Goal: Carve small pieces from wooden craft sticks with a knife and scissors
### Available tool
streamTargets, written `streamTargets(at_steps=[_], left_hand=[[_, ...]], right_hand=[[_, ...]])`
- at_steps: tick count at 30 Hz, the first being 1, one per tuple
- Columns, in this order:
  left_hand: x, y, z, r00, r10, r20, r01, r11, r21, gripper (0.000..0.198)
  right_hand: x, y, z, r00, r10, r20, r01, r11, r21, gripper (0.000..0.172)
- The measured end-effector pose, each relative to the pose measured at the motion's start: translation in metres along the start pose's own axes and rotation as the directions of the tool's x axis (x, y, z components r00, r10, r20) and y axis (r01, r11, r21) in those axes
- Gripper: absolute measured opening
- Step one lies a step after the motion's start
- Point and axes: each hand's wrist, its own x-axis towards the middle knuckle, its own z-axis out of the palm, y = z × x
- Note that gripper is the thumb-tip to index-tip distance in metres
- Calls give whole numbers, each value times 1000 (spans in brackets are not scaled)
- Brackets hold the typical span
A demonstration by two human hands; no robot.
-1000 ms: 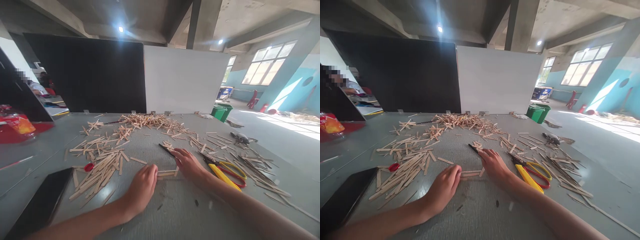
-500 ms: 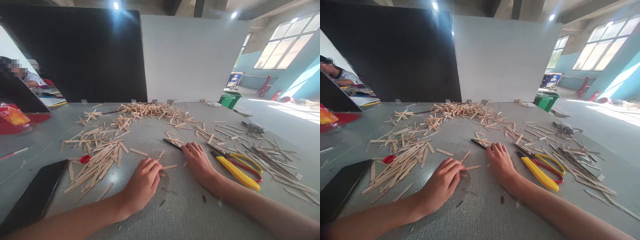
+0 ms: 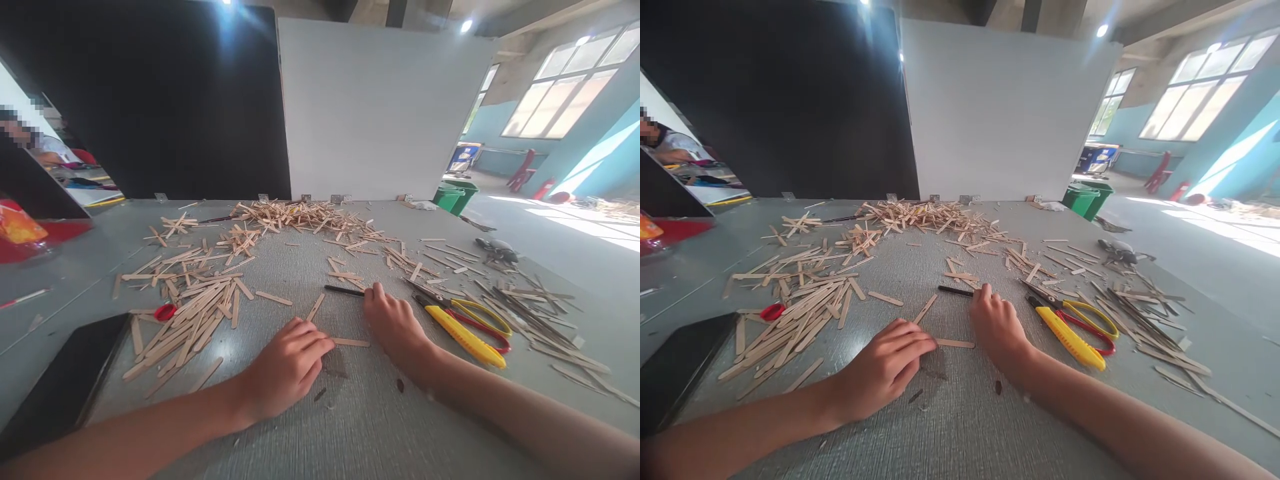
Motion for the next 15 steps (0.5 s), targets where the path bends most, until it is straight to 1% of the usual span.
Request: streamTargets(at_steps=[3,6,10,15], left_hand=[[0,0,0,1000,3,-4,-3,1000,27,27],[0,0,1,1000,-19,-15,20,998,62,27],[0,1,1,999,-24,-31,27,995,99,27],[-2,3,-1,999,27,-29,-25,995,92,28]], right_hand=[[2,3,2,1000,5,13,-6,1000,18,23],[3,7,6,1000,-15,5,15,998,54,21],[3,10,7,999,-42,-22,44,995,93,33],[1,9,3,1000,-23,-21,25,991,129,36]])
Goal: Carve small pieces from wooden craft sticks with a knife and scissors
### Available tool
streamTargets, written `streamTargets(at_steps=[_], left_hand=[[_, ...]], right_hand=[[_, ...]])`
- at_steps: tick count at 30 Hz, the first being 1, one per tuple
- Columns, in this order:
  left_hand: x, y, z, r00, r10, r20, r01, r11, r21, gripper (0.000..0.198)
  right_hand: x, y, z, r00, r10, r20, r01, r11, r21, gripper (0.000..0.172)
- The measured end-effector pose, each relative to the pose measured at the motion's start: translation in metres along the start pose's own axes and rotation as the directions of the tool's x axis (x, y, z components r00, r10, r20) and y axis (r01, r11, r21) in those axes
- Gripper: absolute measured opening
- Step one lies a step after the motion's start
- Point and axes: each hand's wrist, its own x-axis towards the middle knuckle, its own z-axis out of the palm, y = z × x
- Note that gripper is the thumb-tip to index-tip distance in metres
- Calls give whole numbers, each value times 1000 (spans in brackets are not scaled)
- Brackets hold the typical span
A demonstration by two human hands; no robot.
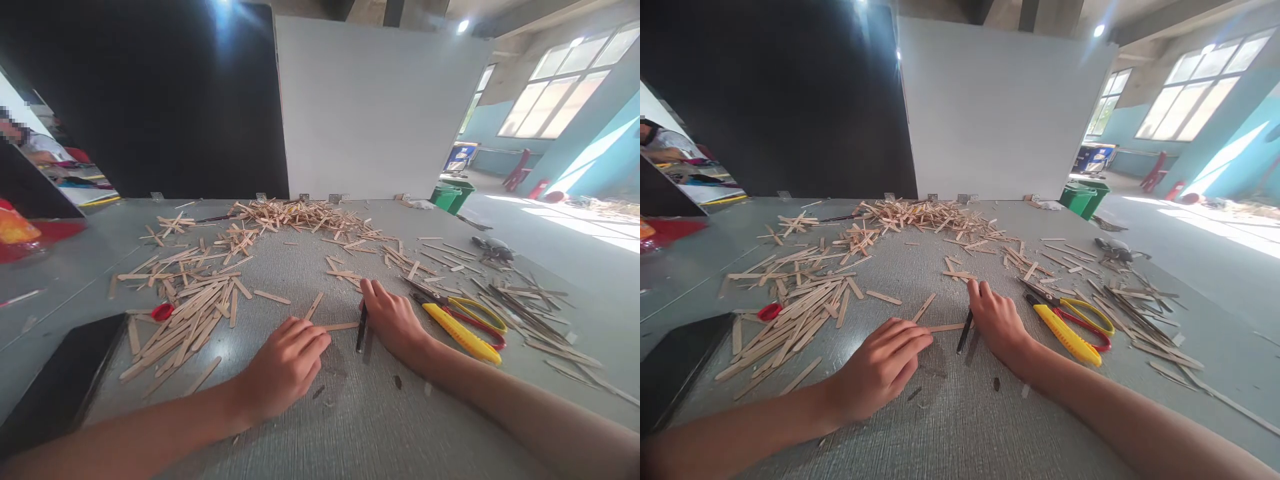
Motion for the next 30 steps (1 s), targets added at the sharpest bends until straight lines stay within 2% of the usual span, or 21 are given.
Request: streamTargets(at_steps=[3,10,23,30], left_hand=[[1,0,-1,999,-32,16,33,999,-37,29],[6,-3,-3,984,-162,77,172,974,-150,29],[3,-4,2,977,-180,113,200,961,-190,28],[2,-4,1,977,-173,124,194,964,-181,27]], right_hand=[[1,0,-1,1000,5,14,-6,999,35,40],[4,5,2,999,29,34,-34,990,137,23],[5,6,2,1000,2,-11,1,963,269,21],[5,11,17,991,-31,-132,79,925,372,15]])
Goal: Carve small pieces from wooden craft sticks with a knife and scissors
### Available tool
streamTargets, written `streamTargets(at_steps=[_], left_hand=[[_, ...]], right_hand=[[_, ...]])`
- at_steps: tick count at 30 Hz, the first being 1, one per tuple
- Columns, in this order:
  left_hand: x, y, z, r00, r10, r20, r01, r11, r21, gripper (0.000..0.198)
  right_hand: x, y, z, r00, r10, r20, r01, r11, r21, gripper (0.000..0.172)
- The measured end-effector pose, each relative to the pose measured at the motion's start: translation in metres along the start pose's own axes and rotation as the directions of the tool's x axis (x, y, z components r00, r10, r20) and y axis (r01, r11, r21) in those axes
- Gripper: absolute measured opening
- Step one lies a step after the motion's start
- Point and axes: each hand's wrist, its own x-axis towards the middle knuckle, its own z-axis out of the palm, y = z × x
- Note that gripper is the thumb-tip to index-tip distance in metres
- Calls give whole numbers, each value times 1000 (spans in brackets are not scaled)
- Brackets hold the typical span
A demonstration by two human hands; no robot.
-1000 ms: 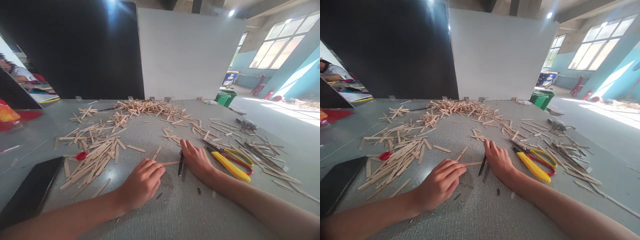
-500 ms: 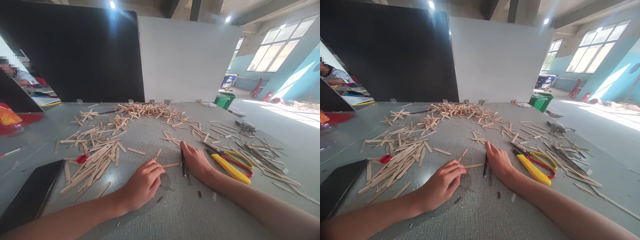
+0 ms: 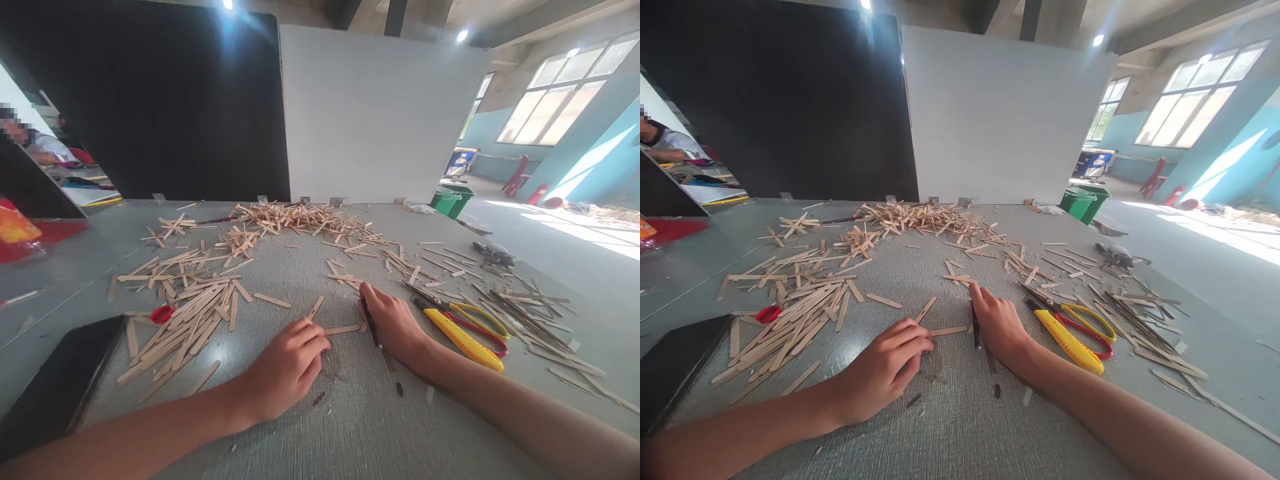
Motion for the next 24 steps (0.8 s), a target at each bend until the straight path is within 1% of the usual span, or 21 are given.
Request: streamTargets(at_steps=[2,4,6,8,9,11,13,15,17,19,21,24], left_hand=[[-1,-1,0,1000,7,-4,-7,1000,6,27],[-1,-1,1,1000,19,-15,-19,1000,13,28],[-1,-1,1,999,30,-30,-29,999,24,29],[-1,-1,1,999,31,-44,-30,999,40,29],[-1,-1,1,998,30,-48,-27,998,49,29],[-1,0,0,998,26,-49,-23,998,63,28],[-1,-1,0,999,26,-45,-22,997,73,28],[-2,-1,1,999,28,-46,-24,996,83,27],[-2,-1,2,998,40,-53,-35,995,92,27],[-2,-1,3,996,60,-60,-53,993,103,28],[-2,-1,4,994,85,-65,-77,990,118,29],[-2,0,4,990,128,-56,-118,981,153,28]], right_hand=[[-2,2,2,998,-30,-48,33,998,55,13],[-4,3,1,994,-64,-93,76,989,124,18],[-5,2,-1,986,-111,-124,136,968,211,22],[-5,0,-5,979,-145,-145,184,933,310,22],[-4,-2,-7,978,-143,-153,190,913,361,22],[-2,-6,-11,983,-104,-154,164,873,459,23],[1,-11,-14,993,-45,-108,98,825,557,22],[3,-14,-15,1000,-24,12,10,751,660,23],[3,-17,-13,987,-43,156,-90,657,749,25],[2,-20,-9,963,-74,258,-171,573,802,31],[0,-22,-5,950,-79,303,-217,528,821,37],[-3,-24,-1,950,-62,307,-233,514,826,42]])
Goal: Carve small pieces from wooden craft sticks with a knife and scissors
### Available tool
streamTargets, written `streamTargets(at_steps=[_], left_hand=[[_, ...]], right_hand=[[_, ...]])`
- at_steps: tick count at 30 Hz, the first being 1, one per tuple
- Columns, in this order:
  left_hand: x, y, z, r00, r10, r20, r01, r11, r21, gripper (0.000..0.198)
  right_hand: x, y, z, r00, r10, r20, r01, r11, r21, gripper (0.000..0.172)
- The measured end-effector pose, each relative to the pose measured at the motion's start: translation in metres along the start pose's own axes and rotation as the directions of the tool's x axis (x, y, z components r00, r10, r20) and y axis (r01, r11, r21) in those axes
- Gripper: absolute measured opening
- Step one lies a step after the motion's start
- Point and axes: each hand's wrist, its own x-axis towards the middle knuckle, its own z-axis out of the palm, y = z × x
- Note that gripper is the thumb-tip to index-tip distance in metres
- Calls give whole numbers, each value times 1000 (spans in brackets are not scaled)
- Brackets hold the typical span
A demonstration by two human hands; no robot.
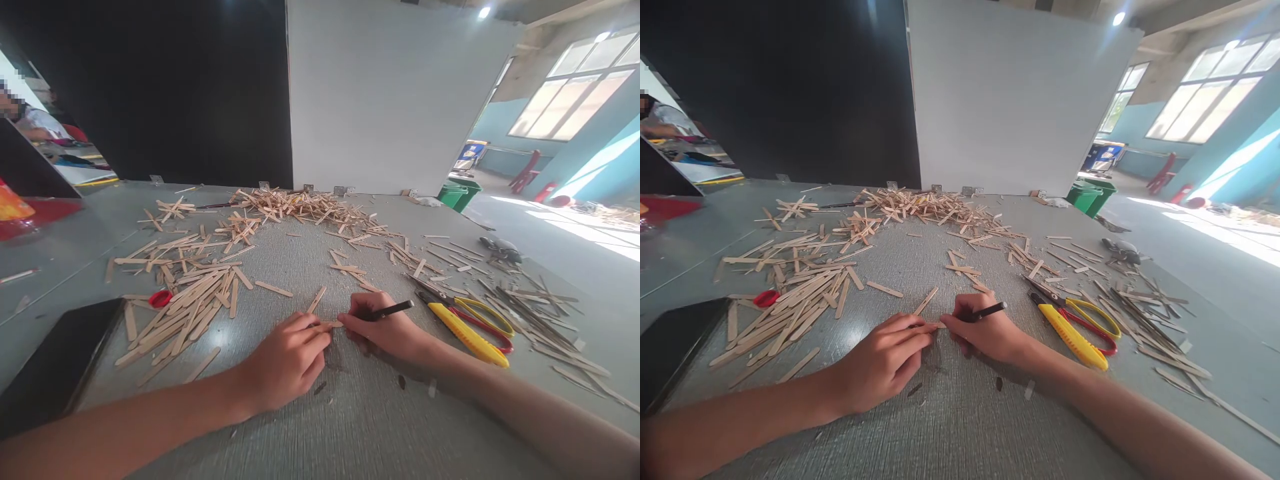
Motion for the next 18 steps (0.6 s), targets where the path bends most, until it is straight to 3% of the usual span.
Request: streamTargets(at_steps=[11,18], left_hand=[[2,7,-4,975,149,164,-184,957,225,29],[-2,9,-2,963,171,207,-233,916,327,38]], right_hand=[[2,15,4,998,-27,-62,27,1000,-11,40],[2,11,2,998,44,-49,-43,999,32,34]])
